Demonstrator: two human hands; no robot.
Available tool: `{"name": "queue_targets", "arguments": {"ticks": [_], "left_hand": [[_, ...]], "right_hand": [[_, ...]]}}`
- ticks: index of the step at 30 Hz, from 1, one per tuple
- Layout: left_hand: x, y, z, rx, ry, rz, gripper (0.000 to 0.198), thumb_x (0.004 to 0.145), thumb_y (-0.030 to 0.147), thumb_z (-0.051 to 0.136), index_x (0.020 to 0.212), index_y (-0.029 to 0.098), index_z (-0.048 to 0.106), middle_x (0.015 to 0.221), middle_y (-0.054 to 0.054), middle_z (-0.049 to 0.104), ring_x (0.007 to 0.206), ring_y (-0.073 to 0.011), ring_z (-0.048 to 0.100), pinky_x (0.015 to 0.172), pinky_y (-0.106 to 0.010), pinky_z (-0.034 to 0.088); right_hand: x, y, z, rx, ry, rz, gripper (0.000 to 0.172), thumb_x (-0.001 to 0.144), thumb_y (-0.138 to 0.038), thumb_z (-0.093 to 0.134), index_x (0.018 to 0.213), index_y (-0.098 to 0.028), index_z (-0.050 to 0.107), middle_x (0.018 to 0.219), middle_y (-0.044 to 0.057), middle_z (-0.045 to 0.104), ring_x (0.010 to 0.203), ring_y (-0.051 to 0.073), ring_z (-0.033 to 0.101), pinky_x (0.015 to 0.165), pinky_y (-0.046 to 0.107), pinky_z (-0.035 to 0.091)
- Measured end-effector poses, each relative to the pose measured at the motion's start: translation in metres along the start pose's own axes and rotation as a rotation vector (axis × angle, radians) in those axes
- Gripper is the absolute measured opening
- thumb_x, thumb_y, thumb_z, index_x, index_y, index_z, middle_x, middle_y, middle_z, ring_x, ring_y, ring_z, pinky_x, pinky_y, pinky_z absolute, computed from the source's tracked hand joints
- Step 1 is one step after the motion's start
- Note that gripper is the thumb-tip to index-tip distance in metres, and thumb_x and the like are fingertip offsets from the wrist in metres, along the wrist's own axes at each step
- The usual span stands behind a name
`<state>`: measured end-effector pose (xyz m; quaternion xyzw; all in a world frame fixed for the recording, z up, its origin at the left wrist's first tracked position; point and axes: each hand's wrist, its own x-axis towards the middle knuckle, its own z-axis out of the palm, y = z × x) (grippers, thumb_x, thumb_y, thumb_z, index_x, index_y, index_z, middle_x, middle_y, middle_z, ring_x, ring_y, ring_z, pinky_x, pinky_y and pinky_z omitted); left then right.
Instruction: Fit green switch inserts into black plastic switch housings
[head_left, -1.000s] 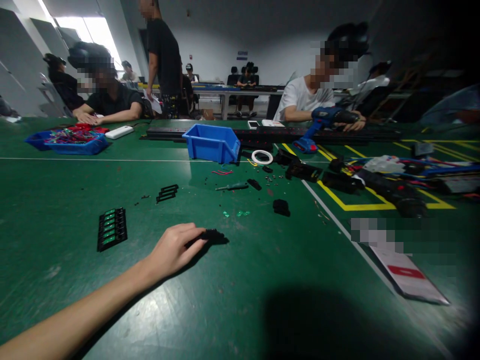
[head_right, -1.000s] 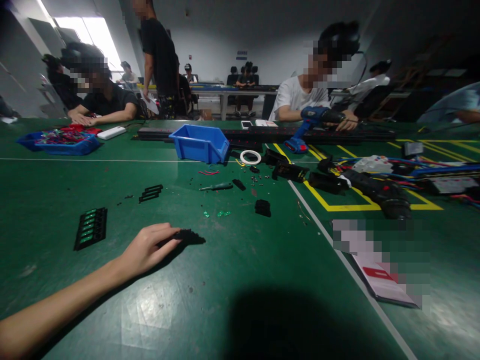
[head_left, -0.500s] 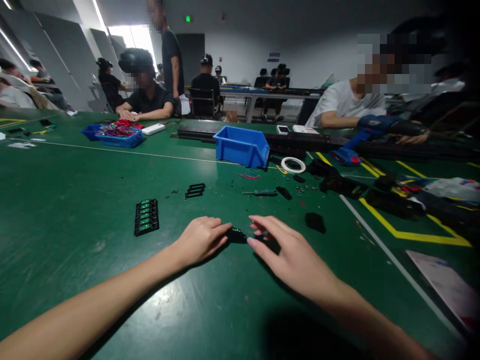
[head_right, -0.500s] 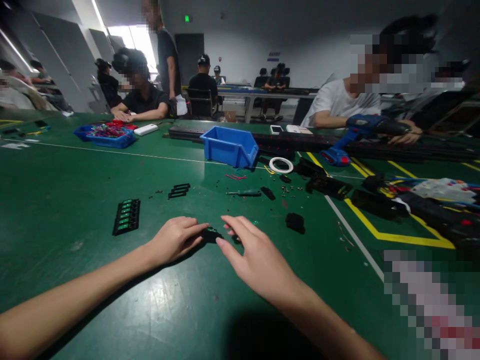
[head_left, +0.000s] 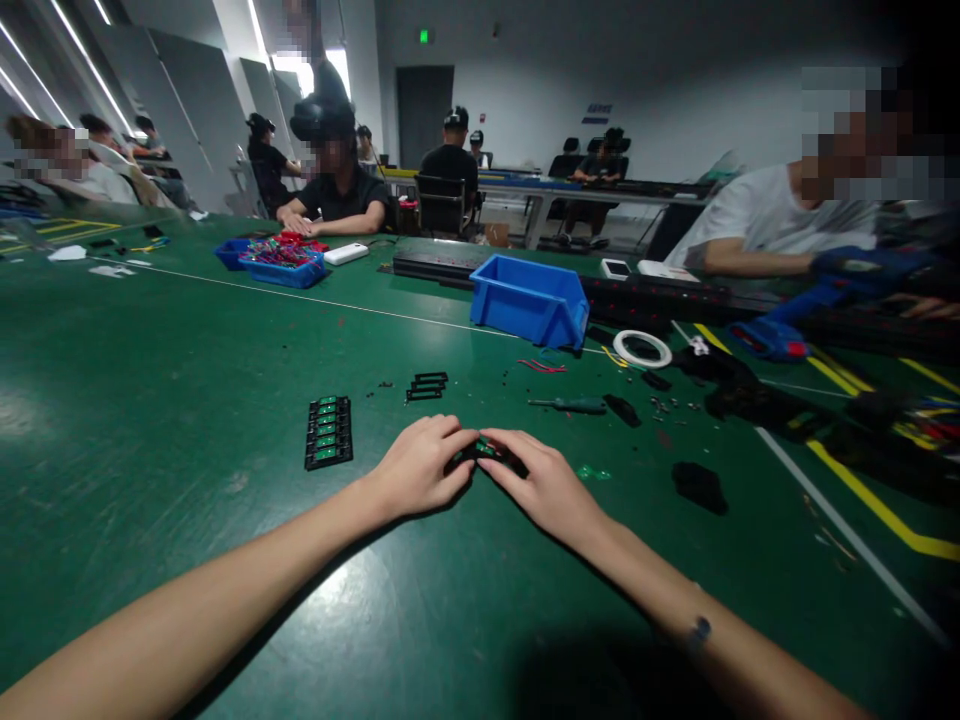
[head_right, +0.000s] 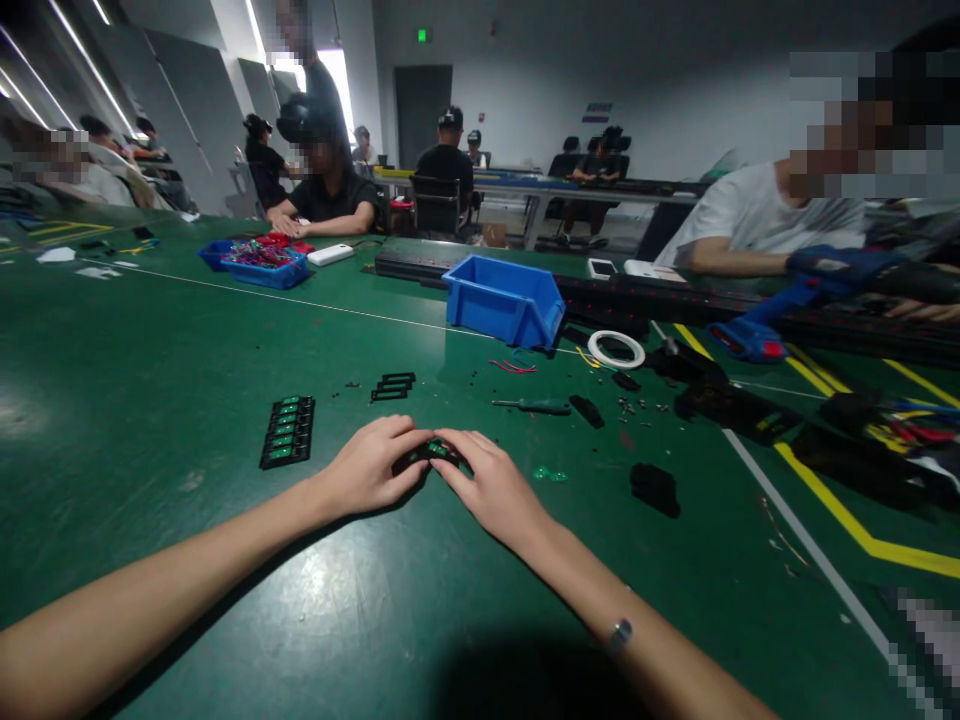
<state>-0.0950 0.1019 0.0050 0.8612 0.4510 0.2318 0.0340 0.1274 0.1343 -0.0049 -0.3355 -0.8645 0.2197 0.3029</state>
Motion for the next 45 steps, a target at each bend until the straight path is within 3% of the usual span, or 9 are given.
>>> {"name": "queue_targets", "arguments": {"ticks": [3,6,12,15,18,22,25,30,45], "left_hand": [[0.0,0.004,-0.001,-0.051,0.015,0.062,0.03,0.096,0.032,0.057,0.121,0.017,0.061,0.106,-0.01,0.065,0.102,-0.0256,0.058,0.093,-0.041,0.043],[-0.002,0.009,-0.002,-0.074,-0.016,0.106,0.022,0.1,0.031,0.05,0.111,0.016,0.063,0.101,-0.009,0.064,0.098,-0.0235,0.058,0.093,-0.039,0.042],[-0.016,0.024,-0.006,-0.009,-0.034,-0.02,0.024,0.104,0.034,0.047,0.107,0.017,0.064,0.1,-0.009,0.063,0.094,-0.023,0.055,0.084,-0.037,0.043],[-0.043,0.031,-0.015,-0.004,-0.036,-0.086,0.024,0.104,0.035,0.047,0.106,0.018,0.064,0.098,-0.009,0.062,0.092,-0.0226,0.055,0.083,-0.036,0.044],[-0.088,0.029,-0.032,-0.018,-0.033,-0.173,0.024,0.104,0.035,0.047,0.11,0.019,0.064,0.099,-0.009,0.062,0.092,-0.022,0.056,0.081,-0.035,0.045],[-0.147,0.006,-0.06,0.032,0.053,-0.311,0.023,0.103,0.036,0.05,0.113,0.019,0.063,0.103,-0.009,0.063,0.095,-0.0227,0.057,0.083,-0.036,0.047],[-0.169,-0.021,-0.074,0.092,0.087,-0.331,0.022,0.101,0.039,0.054,0.109,0.02,0.062,0.099,-0.007,0.065,0.09,-0.0226,0.058,0.079,-0.036,0.048],[-0.17,-0.046,-0.082,0.106,0.073,-0.288,0.02,0.1,0.037,0.055,0.109,0.02,0.061,0.101,-0.008,0.065,0.092,-0.0228,0.059,0.08,-0.036,0.048],[-0.154,-0.055,-0.08,0.162,0.104,-0.205,0.016,0.1,0.03,0.056,0.109,0.021,0.064,0.104,-0.008,0.066,0.093,-0.022,0.059,0.082,-0.036,0.048]], "right_hand": [[-0.006,0.003,0.002,-0.018,0.0,-0.034,0.039,0.098,-0.027,0.064,0.136,-0.026,0.058,0.121,0.007,0.07,0.111,0.025,0.064,0.098,0.042,0.053],[-0.012,0.003,0.001,-0.047,-0.035,-0.072,0.046,0.098,-0.026,0.063,0.143,-0.027,0.051,0.119,0.007,0.069,0.11,0.026,0.063,0.097,0.045,0.053],[-0.014,-0.004,-0.003,-0.049,-0.059,-0.113,0.051,0.095,-0.023,0.065,0.144,-0.027,0.049,0.119,0.008,0.068,0.11,0.027,0.063,0.099,0.047,0.051],[-0.016,-0.006,-0.005,-0.035,-0.047,-0.113,0.051,0.095,-0.026,0.066,0.143,-0.026,0.05,0.118,0.009,0.069,0.111,0.028,0.063,0.099,0.048,0.051],[-0.017,-0.006,-0.006,-0.011,-0.055,-0.118,0.048,0.096,-0.028,0.065,0.142,-0.025,0.051,0.118,0.009,0.069,0.111,0.027,0.063,0.1,0.049,0.051],[-0.018,-0.004,-0.004,0.033,-0.037,-0.1,0.045,0.097,-0.024,0.063,0.14,-0.023,0.052,0.116,0.009,0.069,0.109,0.025,0.065,0.1,0.047,0.051],[-0.018,-0.002,-0.002,0.046,-0.019,-0.083,0.043,0.096,-0.022,0.062,0.139,-0.023,0.054,0.115,0.008,0.069,0.107,0.024,0.065,0.099,0.046,0.052],[-0.017,-0.001,-0.001,0.062,-0.006,-0.06,0.041,0.096,-0.022,0.062,0.137,-0.023,0.055,0.113,0.008,0.069,0.106,0.023,0.065,0.098,0.044,0.052],[-0.012,-0.001,-0.003,0.075,-0.014,-0.027,0.031,0.096,-0.021,0.061,0.127,-0.022,0.062,0.112,0.008,0.07,0.104,0.023,0.067,0.096,0.043,0.054]]}}
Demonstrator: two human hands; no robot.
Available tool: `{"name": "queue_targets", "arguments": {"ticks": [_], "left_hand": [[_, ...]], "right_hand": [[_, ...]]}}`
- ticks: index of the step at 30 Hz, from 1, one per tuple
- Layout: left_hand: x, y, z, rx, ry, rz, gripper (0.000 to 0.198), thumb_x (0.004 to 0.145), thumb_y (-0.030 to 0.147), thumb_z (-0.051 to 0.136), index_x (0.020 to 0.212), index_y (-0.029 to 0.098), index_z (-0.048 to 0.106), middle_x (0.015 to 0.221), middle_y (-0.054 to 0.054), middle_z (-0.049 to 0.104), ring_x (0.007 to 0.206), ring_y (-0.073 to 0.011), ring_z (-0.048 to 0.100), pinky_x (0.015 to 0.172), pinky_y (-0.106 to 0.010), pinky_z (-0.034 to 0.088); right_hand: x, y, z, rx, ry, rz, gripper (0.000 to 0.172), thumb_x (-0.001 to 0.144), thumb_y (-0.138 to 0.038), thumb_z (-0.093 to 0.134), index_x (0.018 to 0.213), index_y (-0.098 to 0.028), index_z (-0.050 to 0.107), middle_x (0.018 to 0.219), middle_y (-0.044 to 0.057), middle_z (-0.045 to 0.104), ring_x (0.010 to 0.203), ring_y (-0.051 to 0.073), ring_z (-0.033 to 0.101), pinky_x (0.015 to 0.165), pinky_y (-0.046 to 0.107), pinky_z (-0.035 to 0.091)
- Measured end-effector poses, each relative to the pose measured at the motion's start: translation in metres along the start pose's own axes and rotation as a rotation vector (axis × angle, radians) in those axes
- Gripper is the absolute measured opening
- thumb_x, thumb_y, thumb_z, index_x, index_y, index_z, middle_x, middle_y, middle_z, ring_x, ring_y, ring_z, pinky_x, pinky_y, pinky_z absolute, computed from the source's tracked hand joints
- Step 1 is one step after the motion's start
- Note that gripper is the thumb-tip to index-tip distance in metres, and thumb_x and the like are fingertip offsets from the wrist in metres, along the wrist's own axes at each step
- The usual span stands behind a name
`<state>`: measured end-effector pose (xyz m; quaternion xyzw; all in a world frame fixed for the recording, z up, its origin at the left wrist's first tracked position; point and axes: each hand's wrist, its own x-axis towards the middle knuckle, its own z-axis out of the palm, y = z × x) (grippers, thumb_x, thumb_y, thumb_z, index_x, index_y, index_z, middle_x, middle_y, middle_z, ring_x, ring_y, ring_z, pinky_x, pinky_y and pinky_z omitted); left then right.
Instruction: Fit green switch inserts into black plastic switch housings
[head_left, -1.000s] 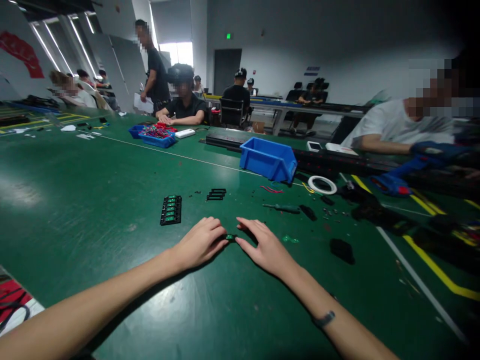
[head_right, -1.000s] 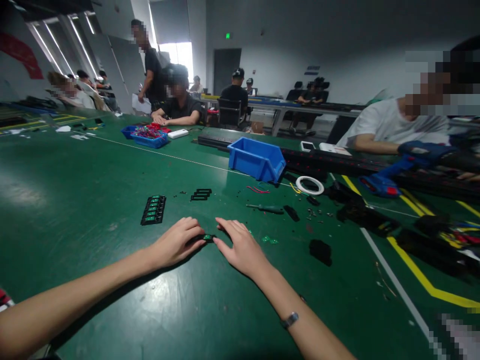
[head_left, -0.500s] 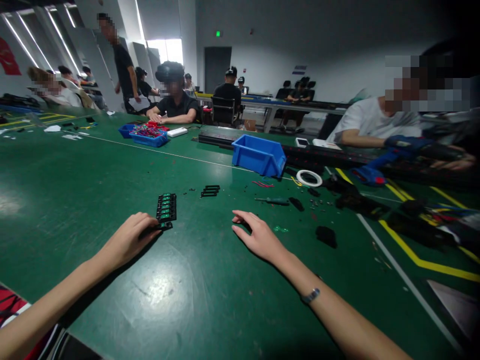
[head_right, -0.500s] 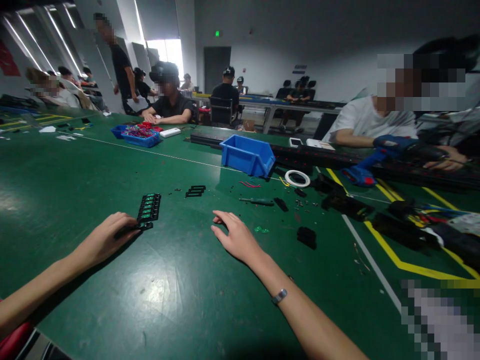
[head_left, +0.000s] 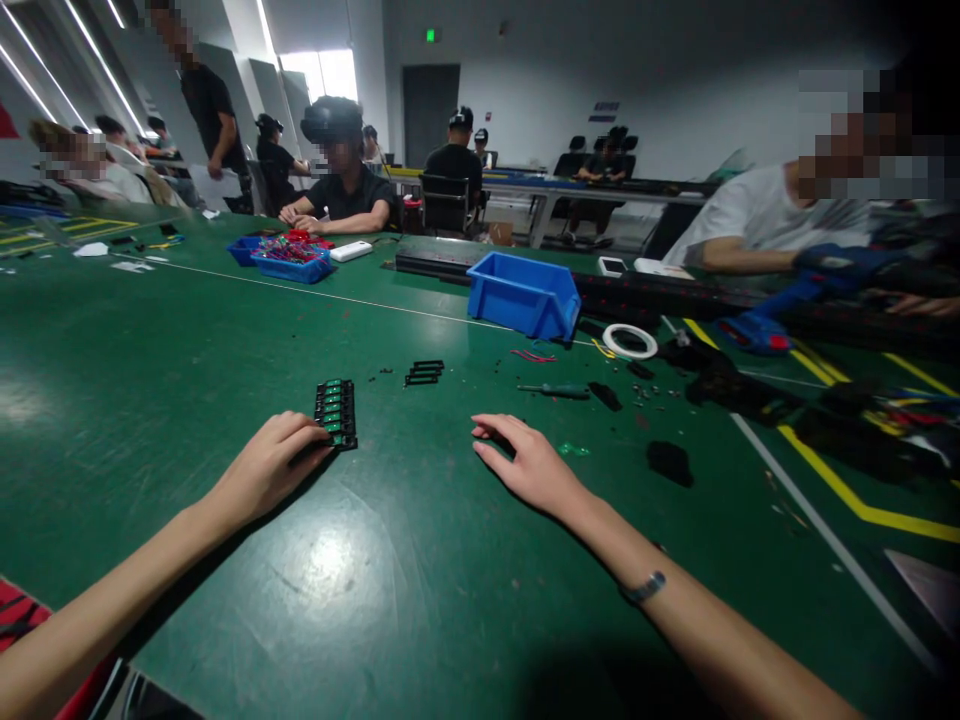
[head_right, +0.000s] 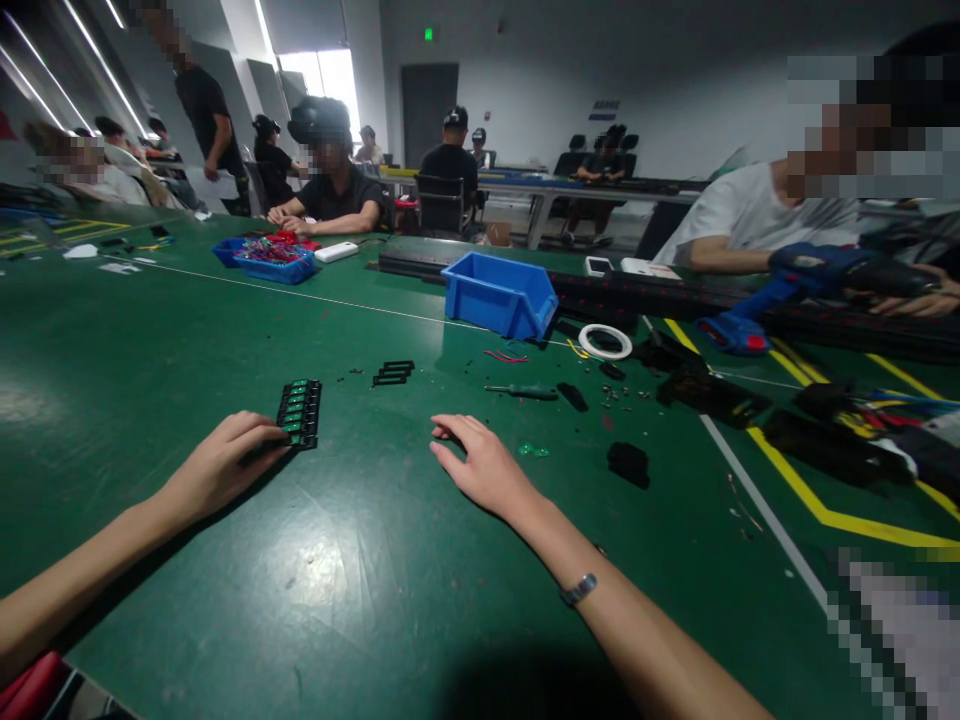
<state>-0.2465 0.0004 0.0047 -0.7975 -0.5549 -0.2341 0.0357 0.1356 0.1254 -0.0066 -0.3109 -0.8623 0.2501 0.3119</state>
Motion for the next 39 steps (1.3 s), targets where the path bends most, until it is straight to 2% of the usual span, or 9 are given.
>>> {"name": "queue_targets", "arguments": {"ticks": [39], "left_hand": [[0.0022,0.0071,-0.0073,-0.062,0.025,-0.099,0.021,0.098,0.031,0.057,0.116,0.02,0.062,0.111,-0.009,0.061,0.103,-0.0227,0.058,0.09,-0.037,0.051]], "right_hand": [[0.0007,-0.0022,-0.0012,-0.014,-0.008,-0.009,0.031,0.096,-0.019,0.061,0.127,-0.022,0.063,0.111,0.008,0.071,0.104,0.024,0.067,0.096,0.044,0.053]]}}
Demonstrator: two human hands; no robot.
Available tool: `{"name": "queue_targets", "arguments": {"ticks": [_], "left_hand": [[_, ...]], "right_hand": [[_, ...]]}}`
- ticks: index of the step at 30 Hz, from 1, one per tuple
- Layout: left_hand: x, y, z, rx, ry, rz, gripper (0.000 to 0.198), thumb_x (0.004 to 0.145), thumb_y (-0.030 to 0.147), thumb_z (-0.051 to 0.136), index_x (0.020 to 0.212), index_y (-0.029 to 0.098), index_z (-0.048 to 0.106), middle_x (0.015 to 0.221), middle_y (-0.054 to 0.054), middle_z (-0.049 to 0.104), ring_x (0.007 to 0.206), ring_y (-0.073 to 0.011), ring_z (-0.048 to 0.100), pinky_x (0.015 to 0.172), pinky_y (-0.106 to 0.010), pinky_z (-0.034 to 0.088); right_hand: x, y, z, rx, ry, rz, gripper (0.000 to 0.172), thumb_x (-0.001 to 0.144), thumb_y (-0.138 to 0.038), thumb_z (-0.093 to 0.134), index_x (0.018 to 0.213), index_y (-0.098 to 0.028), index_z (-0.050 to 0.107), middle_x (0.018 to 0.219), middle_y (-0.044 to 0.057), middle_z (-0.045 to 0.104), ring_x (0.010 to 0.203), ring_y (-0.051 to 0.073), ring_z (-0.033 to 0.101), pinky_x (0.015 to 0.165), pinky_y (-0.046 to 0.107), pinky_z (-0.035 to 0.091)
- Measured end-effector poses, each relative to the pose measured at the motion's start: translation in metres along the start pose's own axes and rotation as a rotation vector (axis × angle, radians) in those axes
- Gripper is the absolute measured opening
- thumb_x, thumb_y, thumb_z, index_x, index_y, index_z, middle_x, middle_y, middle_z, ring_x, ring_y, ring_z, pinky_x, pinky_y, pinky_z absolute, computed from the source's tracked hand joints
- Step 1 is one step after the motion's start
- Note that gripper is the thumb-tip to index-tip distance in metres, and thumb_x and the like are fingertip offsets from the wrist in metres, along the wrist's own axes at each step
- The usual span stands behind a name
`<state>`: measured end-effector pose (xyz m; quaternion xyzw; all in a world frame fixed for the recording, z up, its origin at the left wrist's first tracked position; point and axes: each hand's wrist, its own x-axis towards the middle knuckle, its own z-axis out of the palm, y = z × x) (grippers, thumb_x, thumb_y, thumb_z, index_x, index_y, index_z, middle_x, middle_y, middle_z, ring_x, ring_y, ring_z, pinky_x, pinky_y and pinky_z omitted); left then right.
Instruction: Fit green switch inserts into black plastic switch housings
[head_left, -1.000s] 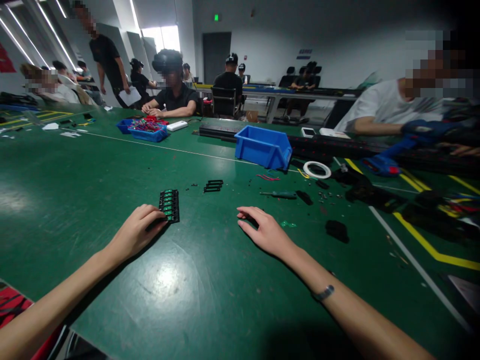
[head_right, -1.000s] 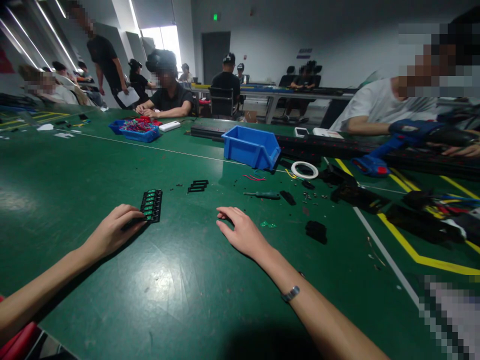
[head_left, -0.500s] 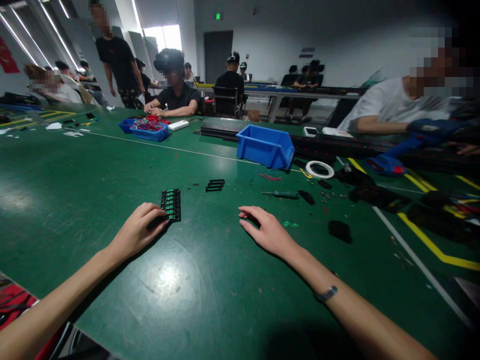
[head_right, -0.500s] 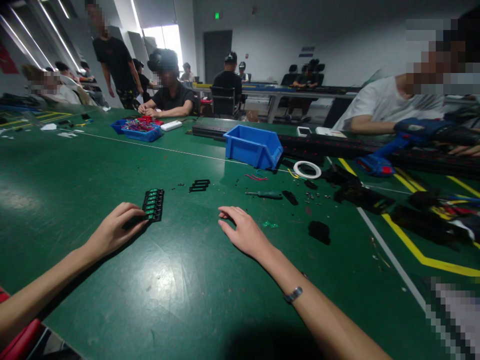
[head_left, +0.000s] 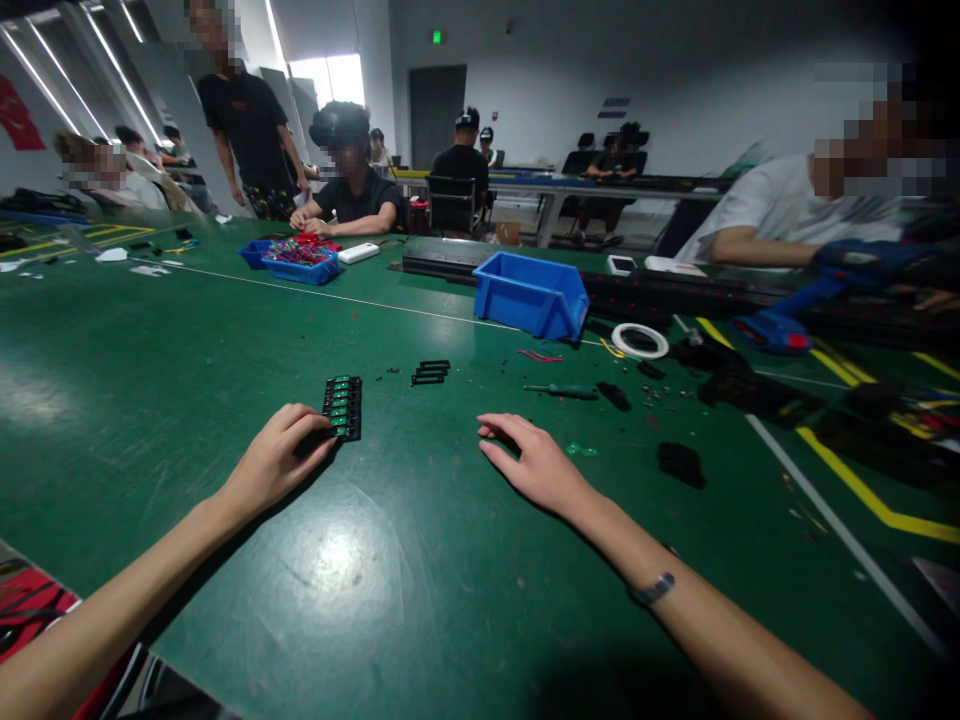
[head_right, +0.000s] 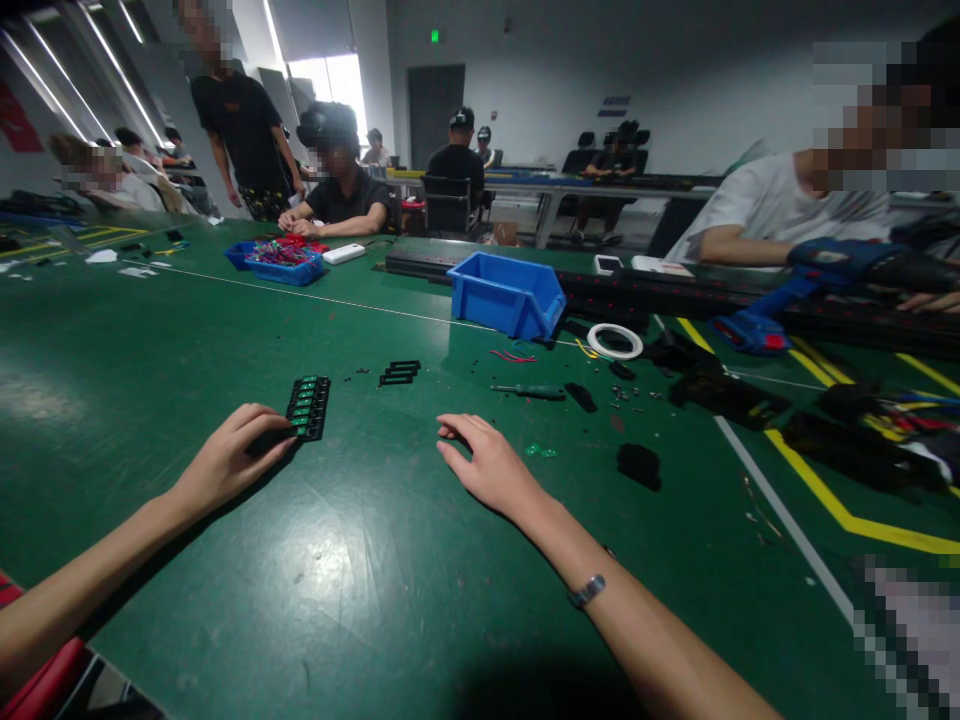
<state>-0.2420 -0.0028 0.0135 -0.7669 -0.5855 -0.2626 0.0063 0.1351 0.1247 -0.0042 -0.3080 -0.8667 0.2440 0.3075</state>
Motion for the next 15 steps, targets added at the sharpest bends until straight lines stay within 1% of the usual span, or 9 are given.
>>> {"name": "queue_targets", "arguments": {"ticks": [6,9,12,15], "left_hand": [[0.006,-0.009,0.003,0.045,0.03,0.03,0.02,0.097,0.029,0.059,0.113,0.019,0.062,0.108,-0.009,0.062,0.099,-0.0229,0.058,0.086,-0.037,0.05],[0.01,-0.007,0.004,0.067,0.035,0.054,0.021,0.095,0.028,0.06,0.113,0.019,0.062,0.108,-0.01,0.062,0.099,-0.0238,0.059,0.087,-0.038,0.05],[0.013,0.005,0.003,0.083,0.055,0.082,0.023,0.093,0.027,0.062,0.114,0.019,0.063,0.109,-0.01,0.063,0.1,-0.0251,0.059,0.088,-0.039,0.048],[0.023,0.025,0.003,0.093,0.059,0.131,0.022,0.094,0.026,0.059,0.115,0.019,0.061,0.108,-0.01,0.063,0.099,-0.0251,0.058,0.088,-0.039,0.047]], "right_hand": [[0.0,0.002,0.001,0.0,0.005,-0.002,0.032,0.095,-0.018,0.061,0.127,-0.023,0.063,0.111,0.007,0.071,0.104,0.023,0.067,0.096,0.042,0.053],[0.0,0.003,0.002,0.003,0.006,0.001,0.031,0.095,-0.018,0.062,0.126,-0.023,0.063,0.11,0.007,0.071,0.103,0.023,0.067,0.095,0.042,0.053],[0.001,0.004,0.002,0.003,0.004,0.003,0.031,0.095,-0.018,0.062,0.126,-0.024,0.063,0.11,0.006,0.071,0.103,0.023,0.067,0.095,0.041,0.053],[0.001,0.003,0.001,0.002,-0.001,0.008,0.032,0.095,-0.018,0.062,0.126,-0.024,0.063,0.11,0.006,0.07,0.103,0.023,0.066,0.095,0.041,0.052]]}}
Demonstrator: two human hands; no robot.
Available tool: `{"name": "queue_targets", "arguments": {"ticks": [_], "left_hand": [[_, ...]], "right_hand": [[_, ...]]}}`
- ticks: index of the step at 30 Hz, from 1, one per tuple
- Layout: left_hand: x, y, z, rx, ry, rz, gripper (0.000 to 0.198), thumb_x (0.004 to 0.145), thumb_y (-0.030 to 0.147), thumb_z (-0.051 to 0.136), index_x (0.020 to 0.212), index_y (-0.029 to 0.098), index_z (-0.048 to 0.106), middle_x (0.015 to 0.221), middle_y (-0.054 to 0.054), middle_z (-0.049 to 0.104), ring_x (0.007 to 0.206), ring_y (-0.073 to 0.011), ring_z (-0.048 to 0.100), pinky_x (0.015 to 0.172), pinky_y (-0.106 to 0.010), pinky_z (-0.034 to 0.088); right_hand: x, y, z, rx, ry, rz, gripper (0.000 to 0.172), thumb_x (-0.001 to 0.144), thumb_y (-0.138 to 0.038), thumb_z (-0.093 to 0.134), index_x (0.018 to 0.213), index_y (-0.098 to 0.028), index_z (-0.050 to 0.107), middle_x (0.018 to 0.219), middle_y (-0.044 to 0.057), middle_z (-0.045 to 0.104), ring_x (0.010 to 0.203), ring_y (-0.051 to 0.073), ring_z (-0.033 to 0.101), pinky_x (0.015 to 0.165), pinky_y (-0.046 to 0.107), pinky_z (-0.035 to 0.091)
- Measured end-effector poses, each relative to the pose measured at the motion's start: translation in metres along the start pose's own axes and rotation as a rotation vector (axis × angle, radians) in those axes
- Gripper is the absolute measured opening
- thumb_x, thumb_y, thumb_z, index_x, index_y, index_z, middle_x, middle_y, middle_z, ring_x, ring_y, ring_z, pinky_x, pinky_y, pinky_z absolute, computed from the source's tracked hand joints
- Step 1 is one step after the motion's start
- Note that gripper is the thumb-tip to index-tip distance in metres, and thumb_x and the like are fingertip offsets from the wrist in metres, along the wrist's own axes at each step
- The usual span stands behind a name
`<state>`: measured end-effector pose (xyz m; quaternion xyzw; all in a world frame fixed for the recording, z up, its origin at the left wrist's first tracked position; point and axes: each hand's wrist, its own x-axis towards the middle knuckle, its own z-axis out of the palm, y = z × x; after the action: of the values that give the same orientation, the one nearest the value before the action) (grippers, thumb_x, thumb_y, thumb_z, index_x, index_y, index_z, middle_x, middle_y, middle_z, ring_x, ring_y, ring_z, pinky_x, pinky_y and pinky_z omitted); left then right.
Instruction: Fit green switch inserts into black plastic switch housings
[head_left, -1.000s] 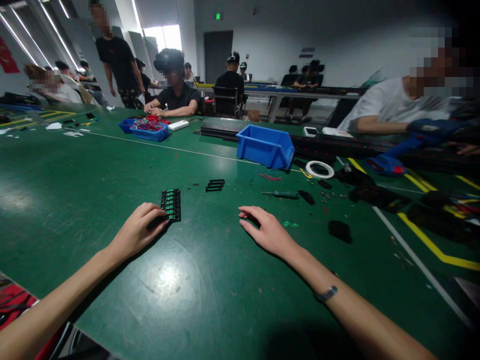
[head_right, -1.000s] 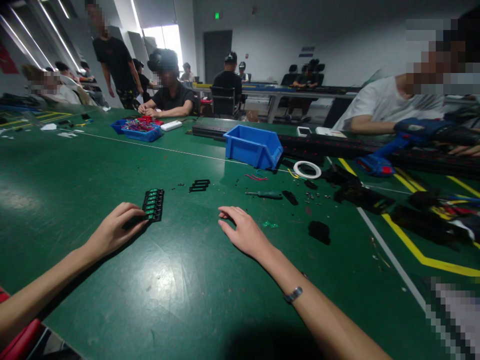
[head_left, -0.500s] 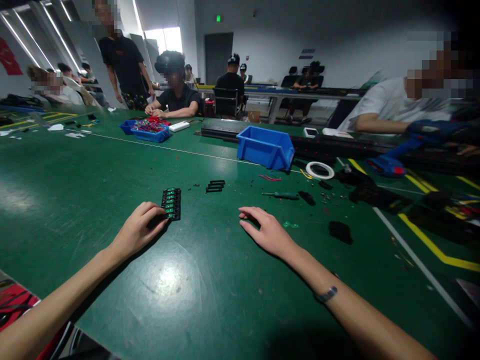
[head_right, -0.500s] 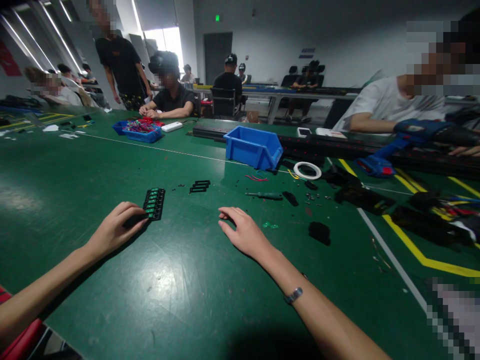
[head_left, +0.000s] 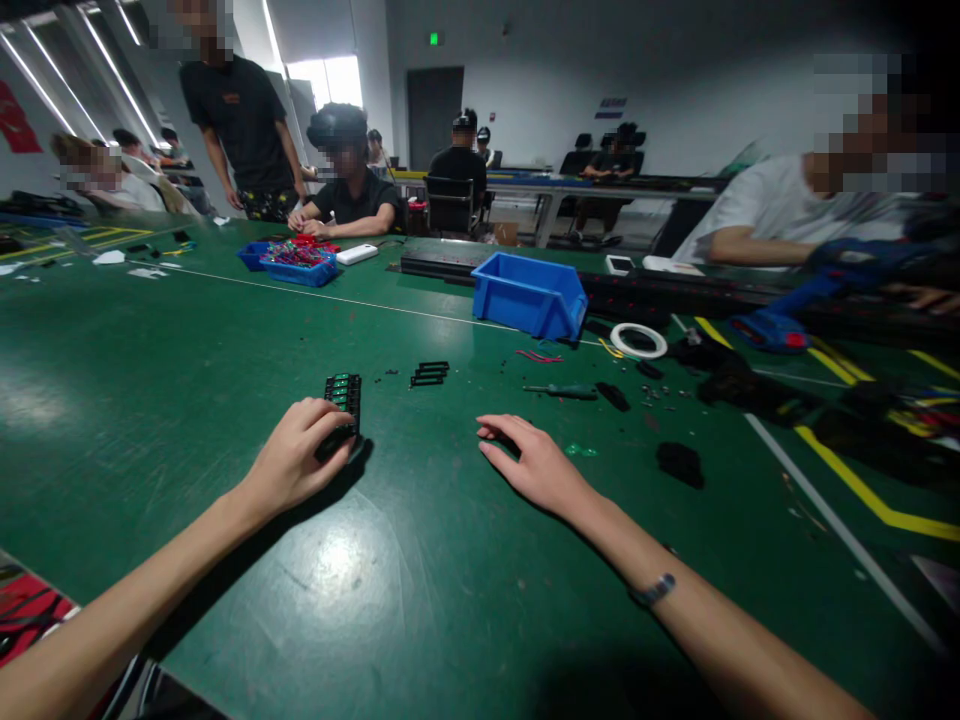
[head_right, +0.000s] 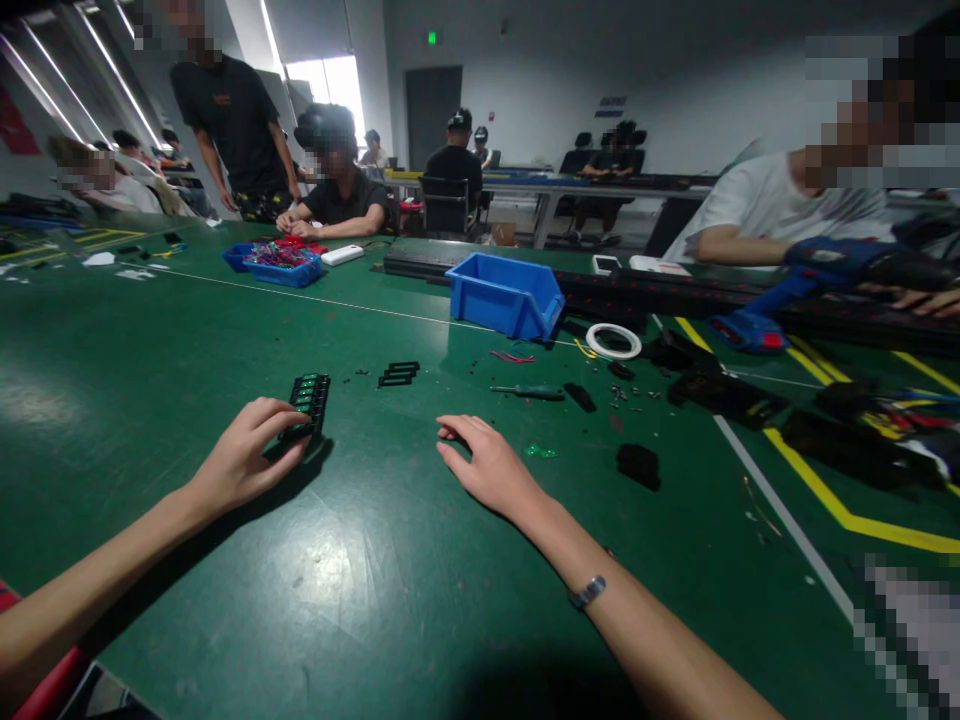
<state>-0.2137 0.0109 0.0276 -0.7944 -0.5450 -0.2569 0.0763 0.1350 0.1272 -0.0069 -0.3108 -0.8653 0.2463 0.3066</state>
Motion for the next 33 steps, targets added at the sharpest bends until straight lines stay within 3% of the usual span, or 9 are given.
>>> {"name": "queue_targets", "arguments": {"ticks": [5,9,12,16,24,29,33], "left_hand": [[0.055,0.025,0.019,0.137,-0.114,0.056,0.02,0.099,0.029,0.052,0.111,0.017,0.062,0.103,-0.01,0.064,0.095,-0.0252,0.057,0.083,-0.038,0.044],[0.108,0.03,0.058,0.239,-0.143,0.011,0.018,0.097,0.027,0.054,0.108,0.017,0.065,0.104,-0.012,0.062,0.097,-0.0278,0.055,0.083,-0.04,0.044],[0.13,0.03,0.086,0.279,-0.142,-0.009,0.014,0.095,0.023,0.055,0.096,0.015,0.066,0.099,-0.014,0.062,0.095,-0.0302,0.055,0.08,-0.042,0.043],[0.135,0.032,0.106,0.329,-0.122,-0.015,0.017,0.096,0.014,0.049,0.093,0.014,0.066,0.096,-0.014,0.061,0.093,-0.0296,0.055,0.08,-0.042,0.042],[0.127,0.041,0.104,0.33,-0.075,0.029,0.018,0.1,0.014,0.047,0.091,0.016,0.063,0.095,-0.012,0.059,0.09,-0.0281,0.052,0.082,-0.042,0.042],[0.119,0.065,0.106,0.26,-0.049,0.115,0.015,0.1,0.017,0.049,0.094,0.016,0.062,0.097,-0.011,0.059,0.094,-0.0269,0.052,0.087,-0.042,0.044],[0.115,0.08,0.11,0.191,-0.025,0.201,0.015,0.102,0.017,0.047,0.101,0.015,0.061,0.112,-0.013,0.06,0.104,-0.0265,0.054,0.094,-0.042,0.045]], "right_hand": [[-0.001,0.0,0.0,0.008,0.005,-0.004,0.031,0.095,-0.018,0.062,0.126,-0.024,0.063,0.109,0.006,0.07,0.103,0.022,0.066,0.095,0.04,0.052],[-0.002,-0.001,-0.001,-0.001,0.004,-0.003,0.032,0.095,-0.017,0.063,0.126,-0.024,0.063,0.109,0.005,0.07,0.104,0.022,0.065,0.095,0.04,0.051],[-0.002,-0.001,-0.002,0.0,-0.002,-0.004,0.032,0.095,-0.016,0.063,0.126,-0.023,0.062,0.11,0.006,0.07,0.105,0.022,0.064,0.096,0.04,0.051],[-0.001,0.0,-0.004,0.016,-0.006,-0.002,0.033,0.095,-0.015,0.063,0.126,-0.024,0.062,0.109,0.006,0.069,0.105,0.023,0.063,0.095,0.04,0.051],[-0.001,-0.005,-0.006,-0.009,-0.002,-0.012,0.033,0.095,-0.014,0.063,0.126,-0.024,0.062,0.109,0.005,0.07,0.105,0.022,0.064,0.095,0.038,0.052],[-0.007,-0.014,-0.017,-0.236,0.026,-0.087,0.027,0.1,-0.018,0.055,0.126,-0.022,0.061,0.116,0.008,0.069,0.109,0.025,0.062,0.1,0.046,0.048],[-0.027,-0.002,-0.038,-0.421,0.125,-0.014,0.028,0.102,-0.024,0.052,0.129,-0.022,0.06,0.124,0.011,0.067,0.117,0.029,0.061,0.103,0.05,0.048]]}}
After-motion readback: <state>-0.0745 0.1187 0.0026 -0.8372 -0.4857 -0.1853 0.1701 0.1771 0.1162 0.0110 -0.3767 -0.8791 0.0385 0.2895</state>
